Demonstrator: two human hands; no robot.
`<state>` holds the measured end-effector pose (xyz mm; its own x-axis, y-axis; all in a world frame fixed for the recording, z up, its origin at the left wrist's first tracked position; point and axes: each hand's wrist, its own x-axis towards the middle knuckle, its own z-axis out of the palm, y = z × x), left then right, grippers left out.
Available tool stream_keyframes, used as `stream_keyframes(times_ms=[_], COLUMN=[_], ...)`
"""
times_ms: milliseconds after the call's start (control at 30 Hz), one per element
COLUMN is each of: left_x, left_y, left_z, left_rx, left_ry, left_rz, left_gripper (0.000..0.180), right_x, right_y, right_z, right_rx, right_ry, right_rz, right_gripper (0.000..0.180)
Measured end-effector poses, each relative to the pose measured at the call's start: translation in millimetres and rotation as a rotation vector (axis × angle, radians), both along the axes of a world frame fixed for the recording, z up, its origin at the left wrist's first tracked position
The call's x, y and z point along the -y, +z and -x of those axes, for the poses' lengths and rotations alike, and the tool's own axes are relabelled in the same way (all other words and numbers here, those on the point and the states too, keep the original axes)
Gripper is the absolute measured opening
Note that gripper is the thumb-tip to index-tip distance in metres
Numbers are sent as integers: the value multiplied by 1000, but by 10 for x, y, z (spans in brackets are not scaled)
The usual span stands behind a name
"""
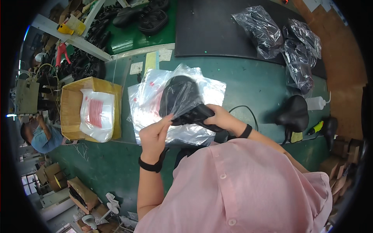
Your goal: The person repeatedly picks up black bicycle seats from a pile on a green workbench, places them into clear plastic bags, and sets the packaged items aside. The process involves handling the seats one by one, ensuring they are fully enclosed in the packaging material.
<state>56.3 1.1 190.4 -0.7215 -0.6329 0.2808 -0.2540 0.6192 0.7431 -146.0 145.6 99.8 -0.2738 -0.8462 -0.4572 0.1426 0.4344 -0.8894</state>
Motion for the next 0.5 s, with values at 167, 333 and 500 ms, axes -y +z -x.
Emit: stream_keyframes(times_ms=[167, 333, 500], left_x=[-763, -799, -180], left_y=[-187, -26, -446], left_z=[550, 1059, 787], left_rx=[-161, -164, 20], left_ry=[-737, -750, -561], left_rz=[-51, -205, -342], left_gripper=[31, 36, 43], right_x=[106, 261, 89], right_y=[138, 142, -406], right_z=[-53, 446, 2376], right_rx=[288, 16, -117], right_ry=[-228, -298, -557], right_rz=[151, -18, 285], right_gripper=[54, 68, 37])
